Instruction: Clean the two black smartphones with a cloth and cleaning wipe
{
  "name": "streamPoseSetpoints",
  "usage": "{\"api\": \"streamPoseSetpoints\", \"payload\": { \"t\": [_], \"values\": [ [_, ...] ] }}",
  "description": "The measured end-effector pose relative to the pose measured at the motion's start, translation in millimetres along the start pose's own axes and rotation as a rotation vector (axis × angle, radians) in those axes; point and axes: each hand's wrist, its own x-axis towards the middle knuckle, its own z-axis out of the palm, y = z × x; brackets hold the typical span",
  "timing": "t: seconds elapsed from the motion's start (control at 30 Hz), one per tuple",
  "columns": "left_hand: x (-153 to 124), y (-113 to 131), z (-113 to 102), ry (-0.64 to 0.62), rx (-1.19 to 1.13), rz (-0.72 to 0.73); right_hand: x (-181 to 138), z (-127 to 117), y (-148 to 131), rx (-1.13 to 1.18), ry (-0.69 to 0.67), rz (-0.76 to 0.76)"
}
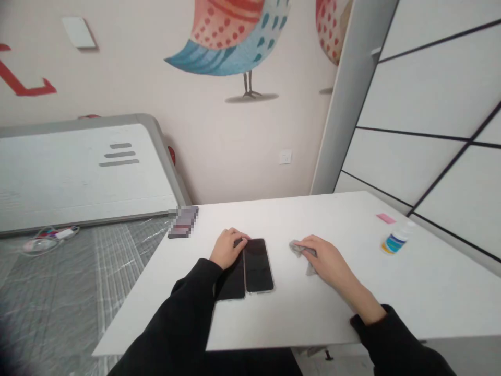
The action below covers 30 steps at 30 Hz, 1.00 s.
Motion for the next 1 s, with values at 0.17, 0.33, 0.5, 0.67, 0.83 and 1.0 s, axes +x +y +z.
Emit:
{"api": "streamPoseSetpoints", "payload": {
  "t": [0.17,0.33,0.5,0.67,0.83,1.0],
  "values": [
    [1,-2,2,-0.01,0.009,-0.002,22,33,-53,0.05,0.002,-0.144],
    [0,-3,4,-0.005,0.022,-0.023,11,49,-91,0.104,-0.151,-0.383],
    [1,-4,6,-0.011,0.022,-0.041,9,34,-84,0.043,-0.258,-0.543],
    [1,-2,2,-0.026,0.038,-0.061,33,38,-79,-0.115,-0.207,-0.429],
    [1,0,0,-0.036,0.044,-0.067,20,44,-78,-0.014,-0.312,-0.525],
    [1,1,0,-0.045,0.034,-0.085,19,45,-64,-0.192,-0.216,-0.339]
  ]
}}
